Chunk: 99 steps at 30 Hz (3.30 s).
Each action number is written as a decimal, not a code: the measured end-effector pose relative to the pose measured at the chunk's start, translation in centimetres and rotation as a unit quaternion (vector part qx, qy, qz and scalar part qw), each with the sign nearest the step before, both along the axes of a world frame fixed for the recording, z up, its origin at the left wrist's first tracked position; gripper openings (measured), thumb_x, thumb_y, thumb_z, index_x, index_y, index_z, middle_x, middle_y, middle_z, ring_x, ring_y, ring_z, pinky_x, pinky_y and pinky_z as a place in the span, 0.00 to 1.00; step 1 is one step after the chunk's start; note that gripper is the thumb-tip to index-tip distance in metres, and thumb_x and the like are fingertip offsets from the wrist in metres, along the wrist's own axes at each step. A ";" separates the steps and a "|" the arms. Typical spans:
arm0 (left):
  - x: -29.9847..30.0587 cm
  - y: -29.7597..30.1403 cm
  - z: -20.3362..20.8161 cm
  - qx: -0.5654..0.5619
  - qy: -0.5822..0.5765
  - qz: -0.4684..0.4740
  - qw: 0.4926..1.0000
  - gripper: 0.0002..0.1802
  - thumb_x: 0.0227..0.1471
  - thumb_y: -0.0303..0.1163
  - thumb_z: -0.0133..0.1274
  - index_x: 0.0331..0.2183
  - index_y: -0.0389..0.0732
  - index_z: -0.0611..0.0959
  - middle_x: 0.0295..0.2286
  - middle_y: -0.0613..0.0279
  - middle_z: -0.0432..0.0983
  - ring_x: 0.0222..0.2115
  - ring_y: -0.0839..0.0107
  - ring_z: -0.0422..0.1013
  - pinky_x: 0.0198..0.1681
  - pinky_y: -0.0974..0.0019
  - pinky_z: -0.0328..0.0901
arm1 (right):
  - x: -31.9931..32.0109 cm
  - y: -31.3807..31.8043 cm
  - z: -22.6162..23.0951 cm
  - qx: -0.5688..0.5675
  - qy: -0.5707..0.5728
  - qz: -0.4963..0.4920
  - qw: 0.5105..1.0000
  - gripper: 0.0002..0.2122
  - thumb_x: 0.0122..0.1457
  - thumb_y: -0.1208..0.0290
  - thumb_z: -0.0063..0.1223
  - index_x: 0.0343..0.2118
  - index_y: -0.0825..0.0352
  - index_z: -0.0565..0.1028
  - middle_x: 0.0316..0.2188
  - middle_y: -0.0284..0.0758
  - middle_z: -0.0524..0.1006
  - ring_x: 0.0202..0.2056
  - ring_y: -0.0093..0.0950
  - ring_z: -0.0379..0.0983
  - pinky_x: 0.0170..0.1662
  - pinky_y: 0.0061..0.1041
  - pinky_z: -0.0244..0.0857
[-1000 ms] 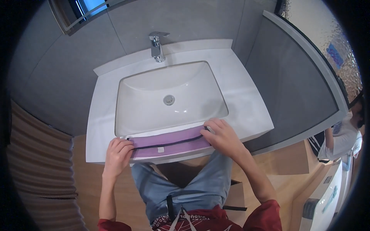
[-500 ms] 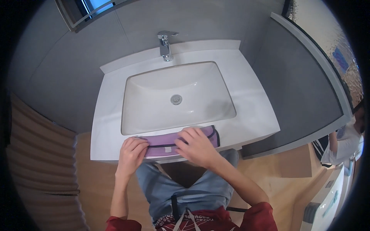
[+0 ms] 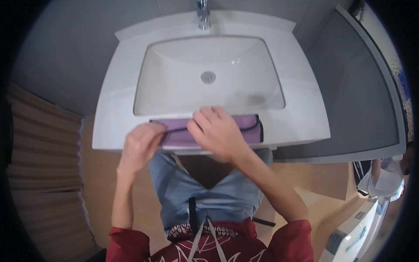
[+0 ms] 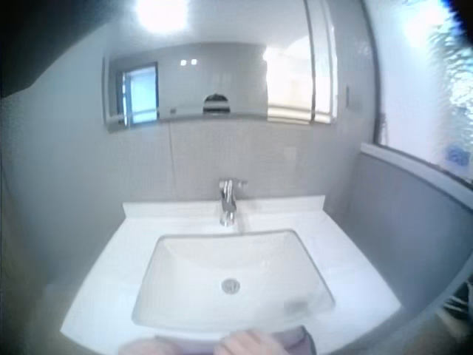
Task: The person handles a purple and black wrist rest by hand, pressing its surface and wrapping a black elastic strap around the middle of it while standing at a sink.
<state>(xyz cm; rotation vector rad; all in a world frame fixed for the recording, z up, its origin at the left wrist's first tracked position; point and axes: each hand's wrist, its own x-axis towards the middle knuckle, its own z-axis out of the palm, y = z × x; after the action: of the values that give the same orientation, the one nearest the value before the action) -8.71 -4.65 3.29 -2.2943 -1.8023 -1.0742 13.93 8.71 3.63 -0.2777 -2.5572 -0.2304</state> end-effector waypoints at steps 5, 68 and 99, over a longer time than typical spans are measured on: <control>-0.9 -0.1 -0.8 -0.009 0.017 -0.006 1.000 0.15 0.47 0.13 0.60 0.39 0.35 0.85 0.34 0.53 0.83 0.37 0.52 0.79 0.42 0.55 0.73 | 0.6 0.4 -1.2 -0.007 0.047 -0.004 0.999 0.08 0.48 0.72 0.56 0.33 0.61 0.75 0.30 0.31 0.70 0.38 0.29 0.72 0.41 0.29 0.67; 0.9 0.9 0.9 -0.064 0.025 0.138 0.988 0.09 0.53 0.22 0.63 0.39 0.35 0.83 0.37 0.53 0.78 0.40 0.51 0.73 0.43 0.54 0.68 | 11.3 2.4 -2.0 -0.209 0.080 -0.217 0.950 0.15 0.56 0.74 0.65 0.46 0.71 0.78 0.45 0.42 0.75 0.48 0.44 0.71 0.52 0.39 0.68; 1.3 -6.4 -1.9 -0.101 -0.308 0.118 0.938 0.05 0.55 0.20 0.64 0.35 0.33 0.84 0.29 0.58 0.82 0.23 0.72 0.73 0.25 0.70 0.66 | 17.0 -1.7 -0.2 -0.525 0.152 -0.119 0.829 0.08 0.61 0.80 0.63 0.43 0.70 0.82 0.37 0.40 0.83 0.36 0.31 0.80 0.40 0.25 0.72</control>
<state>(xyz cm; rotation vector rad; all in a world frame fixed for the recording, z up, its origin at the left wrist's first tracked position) -7.37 -11.03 1.38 -1.8739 -2.4229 -1.7726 30.96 6.99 3.40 -0.9423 -2.0611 1.0882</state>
